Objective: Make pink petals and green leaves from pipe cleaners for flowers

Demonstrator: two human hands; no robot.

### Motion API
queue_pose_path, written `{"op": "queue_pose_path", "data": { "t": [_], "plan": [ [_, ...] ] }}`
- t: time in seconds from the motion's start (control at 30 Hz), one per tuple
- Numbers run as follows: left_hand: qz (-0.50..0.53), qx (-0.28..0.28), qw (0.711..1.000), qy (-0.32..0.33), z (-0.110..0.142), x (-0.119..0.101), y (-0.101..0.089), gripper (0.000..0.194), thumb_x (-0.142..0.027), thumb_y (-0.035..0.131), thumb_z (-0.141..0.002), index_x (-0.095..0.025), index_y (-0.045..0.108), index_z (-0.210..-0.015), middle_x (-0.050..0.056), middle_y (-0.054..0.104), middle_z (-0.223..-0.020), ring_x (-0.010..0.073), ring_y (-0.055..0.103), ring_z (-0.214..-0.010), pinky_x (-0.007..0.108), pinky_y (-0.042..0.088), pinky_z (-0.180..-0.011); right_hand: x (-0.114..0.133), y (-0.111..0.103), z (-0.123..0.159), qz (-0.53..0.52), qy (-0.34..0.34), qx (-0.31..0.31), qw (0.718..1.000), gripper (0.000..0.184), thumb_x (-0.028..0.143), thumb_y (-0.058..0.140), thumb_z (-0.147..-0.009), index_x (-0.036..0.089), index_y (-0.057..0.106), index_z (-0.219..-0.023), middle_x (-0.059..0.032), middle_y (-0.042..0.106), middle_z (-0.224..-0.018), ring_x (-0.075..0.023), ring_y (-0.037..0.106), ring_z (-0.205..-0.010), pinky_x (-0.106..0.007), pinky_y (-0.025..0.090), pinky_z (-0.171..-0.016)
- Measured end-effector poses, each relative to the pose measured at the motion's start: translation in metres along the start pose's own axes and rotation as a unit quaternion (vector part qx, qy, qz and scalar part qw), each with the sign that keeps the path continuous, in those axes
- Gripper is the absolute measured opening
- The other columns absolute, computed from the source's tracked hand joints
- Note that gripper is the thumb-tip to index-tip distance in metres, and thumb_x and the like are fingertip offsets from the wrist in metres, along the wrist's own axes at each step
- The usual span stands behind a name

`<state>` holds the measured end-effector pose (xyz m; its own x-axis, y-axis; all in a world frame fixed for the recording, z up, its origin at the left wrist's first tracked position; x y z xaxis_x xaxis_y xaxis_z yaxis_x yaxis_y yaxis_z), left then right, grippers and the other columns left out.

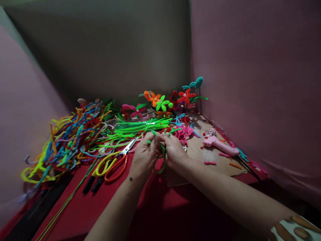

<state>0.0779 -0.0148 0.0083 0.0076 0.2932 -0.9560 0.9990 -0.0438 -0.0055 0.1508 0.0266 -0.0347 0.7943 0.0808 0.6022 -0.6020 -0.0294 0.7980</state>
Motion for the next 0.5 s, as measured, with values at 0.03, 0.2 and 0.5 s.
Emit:
{"op": "queue_pose_path", "data": {
  "t": [0.03,0.2,0.5],
  "plan": [
    [0.028,-0.026,0.999,0.038,-0.001,-0.003,-0.003,0.023,-0.038,0.059,-0.076,-0.016,0.062,-0.069,0.001,0.056,-0.072,0.0101,0.052,-0.065,0.021,0.042,-0.061,0.003,0.001,-0.002,-0.015,0.016,-0.008,1.0,0.016,0.019,0.049,-0.081,0.016,0.045,-0.066,0.0076,0.039,-0.046,-0.0051,0.033,-0.038,-0.018,0.029,-0.041],
    [0.235,-0.093,0.961,0.109,-0.003,-0.005,-0.019,0.025,-0.042,0.056,-0.079,-0.02,0.053,-0.068,-0.006,0.036,-0.054,0.0066,0.038,-0.047,0.025,0.044,-0.06,0.02,0.005,-0.011,-0.118,0.158,-0.032,0.98,0.027,0.016,0.029,-0.092,0.017,0.04,-0.067,0.009,0.027,-0.041,-0.0048,0.023,-0.033,-0.016,0.024,-0.036],
    [0.107,-0.085,0.982,0.127,0.05,-0.018,0.002,0.022,-0.036,0.061,-0.076,-0.021,0.058,-0.059,-0.003,0.04,-0.046,0.0096,0.038,-0.042,0.027,0.034,-0.048,0.015,0.019,-0.033,-0.116,0.232,-0.023,0.966,0.027,0.009,0.025,-0.088,0.019,0.032,-0.064,0.011,0.017,-0.041,-0.0046,0.016,-0.029,-0.015,0.013,-0.031]
  ]
}}
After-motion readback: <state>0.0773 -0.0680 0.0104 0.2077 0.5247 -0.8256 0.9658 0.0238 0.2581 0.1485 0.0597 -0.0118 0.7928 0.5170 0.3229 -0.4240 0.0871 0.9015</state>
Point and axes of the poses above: each hand's wrist, its own z-axis away from the middle knuckle, its own y-axis out of the palm, x = y × z, the point moved 1 cm from there along -z, towards the middle knuckle
